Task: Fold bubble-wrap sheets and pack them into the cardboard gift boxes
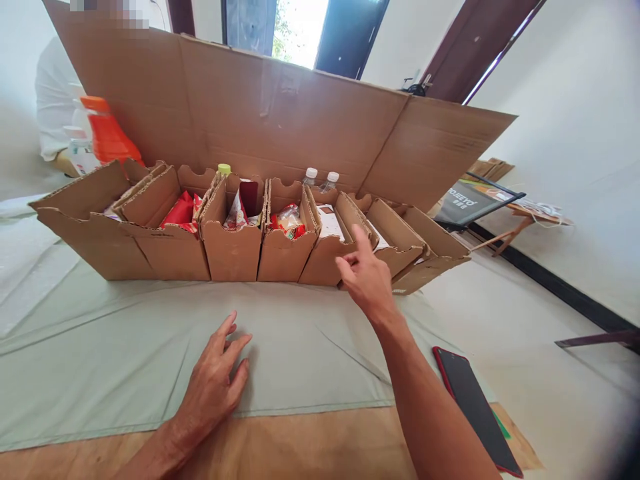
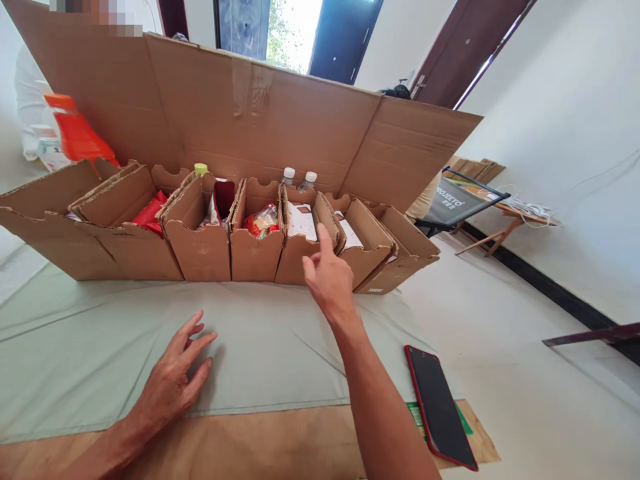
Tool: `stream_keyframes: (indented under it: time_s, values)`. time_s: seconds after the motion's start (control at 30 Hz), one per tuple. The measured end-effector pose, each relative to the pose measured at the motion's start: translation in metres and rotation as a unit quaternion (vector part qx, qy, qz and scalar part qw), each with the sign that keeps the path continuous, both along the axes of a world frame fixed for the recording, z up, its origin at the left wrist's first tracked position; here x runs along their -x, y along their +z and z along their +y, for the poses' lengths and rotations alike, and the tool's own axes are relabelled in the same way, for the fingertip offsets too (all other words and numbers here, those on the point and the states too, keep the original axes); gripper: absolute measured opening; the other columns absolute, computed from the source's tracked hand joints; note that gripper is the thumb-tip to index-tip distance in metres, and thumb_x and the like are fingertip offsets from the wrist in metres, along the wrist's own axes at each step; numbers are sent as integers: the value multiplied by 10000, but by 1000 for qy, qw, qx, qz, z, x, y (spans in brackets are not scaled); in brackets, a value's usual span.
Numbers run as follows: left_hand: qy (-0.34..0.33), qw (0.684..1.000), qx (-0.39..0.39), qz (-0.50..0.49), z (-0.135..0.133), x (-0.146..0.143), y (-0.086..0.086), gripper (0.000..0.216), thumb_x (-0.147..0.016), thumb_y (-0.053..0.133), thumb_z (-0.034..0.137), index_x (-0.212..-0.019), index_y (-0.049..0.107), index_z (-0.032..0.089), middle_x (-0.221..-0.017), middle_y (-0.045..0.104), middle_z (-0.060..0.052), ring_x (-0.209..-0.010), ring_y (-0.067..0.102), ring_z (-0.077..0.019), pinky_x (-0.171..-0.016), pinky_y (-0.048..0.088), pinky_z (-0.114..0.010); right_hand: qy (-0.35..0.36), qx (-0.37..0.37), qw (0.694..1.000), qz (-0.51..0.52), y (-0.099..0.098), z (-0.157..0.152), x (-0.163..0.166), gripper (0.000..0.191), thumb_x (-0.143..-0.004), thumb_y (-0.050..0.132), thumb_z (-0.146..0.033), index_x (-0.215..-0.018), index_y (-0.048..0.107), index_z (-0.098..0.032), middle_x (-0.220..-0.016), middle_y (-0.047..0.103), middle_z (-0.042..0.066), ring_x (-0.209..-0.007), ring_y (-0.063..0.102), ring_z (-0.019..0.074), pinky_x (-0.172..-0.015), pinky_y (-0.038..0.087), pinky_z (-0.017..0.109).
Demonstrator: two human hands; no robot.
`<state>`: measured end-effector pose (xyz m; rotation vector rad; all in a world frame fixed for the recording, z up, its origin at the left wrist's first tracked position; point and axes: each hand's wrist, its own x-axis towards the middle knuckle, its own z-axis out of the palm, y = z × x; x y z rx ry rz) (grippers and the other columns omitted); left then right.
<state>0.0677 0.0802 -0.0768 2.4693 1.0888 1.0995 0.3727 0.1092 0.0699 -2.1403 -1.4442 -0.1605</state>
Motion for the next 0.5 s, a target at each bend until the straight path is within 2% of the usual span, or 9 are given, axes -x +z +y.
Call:
stream_keyframes:
  time_s: [0.07, 0.1, 0.13, 0.2, 0.3, 0.37, 0.43, 0.5]
  values:
    - [5, 1000, 1, 0, 2, 0, -1, 300, -933, 495, 113, -1193, 623, 188, -1543, 455, -213, -1213, 666, -290, -910, 633, -451, 0, 38, 999, -18, 12, 16, 6, 429, -875, 548, -267, -1285, 668, -223, -843, 768, 58, -802, 705, 264, -741, 489, 347]
    - [9, 1000, 1, -3, 3, 1, -1, 292, -932, 495, 118, -1178, 635, 190, -1534, 471, -206, -1210, 668, -290, -913, 634, -457, -1, 40, 999, -21, 14, 19, 8, 327, -873, 545, -266, -1141, 728, -220, -821, 765, 73, -812, 706, 278, -722, 477, 345]
    - [14, 1000, 5, -6, 4, 1, -2, 287, -931, 496, 122, -1164, 646, 194, -1528, 483, -197, -1209, 668, -290, -915, 635, -461, 0, 36, 999, -23, 15, 16, 10, 267, -882, 532, -271, -1031, 747, -219, -814, 764, 83, -813, 706, 284, -710, 469, 344]
    - [19, 1000, 20, -14, 5, 3, -2, 279, -926, 502, 128, -1140, 666, 201, -1524, 497, -182, -1209, 667, -291, -910, 638, -466, 10, 24, 999, -23, 13, -5, 15, 256, -907, 496, -285, -957, 739, -223, -830, 767, 79, -799, 706, 274, -699, 462, 343]
    - [24, 998, 48, -30, 4, 7, 1, 267, -921, 514, 147, -1117, 689, 196, -1517, 508, -180, -1202, 666, -299, -873, 647, -467, 40, 6, 999, -13, 7, -73, 20, 230, -904, 496, -303, -938, 715, -241, -815, 763, 37, -732, 702, 236, -667, 477, 331]
    - [20, 995, 84, -40, 1, 9, 9, 269, -920, 519, 174, -1119, 699, 196, -1520, 505, -178, -1216, 658, -311, -760, 662, -406, 81, -32, 996, -8, 5, -130, 16, 183, -889, 537, -310, -930, 708, -261, -813, 761, 17, -713, 703, 221, -661, 509, 331]
    - [-3, 989, 140, -43, -2, 8, 21, 276, -913, 532, 213, -1127, 706, 199, -1536, 491, -174, -1243, 640, -326, -587, 625, -297, 115, -77, 990, -19, 0, -188, 4, 169, -875, 595, -324, -990, 715, -297, -841, 762, 18, -730, 710, 238, -646, 535, 351]
    - [-32, 980, 192, -44, -4, 0, 39, 301, -905, 542, 246, -1155, 704, 205, -1550, 484, -166, -1274, 615, -335, -490, 557, -233, 113, -79, 990, 3, -12, -240, -14, 188, -868, 632, -366, -1030, 724, -337, -880, 764, 41, -745, 719, 272, -601, 554, 382]
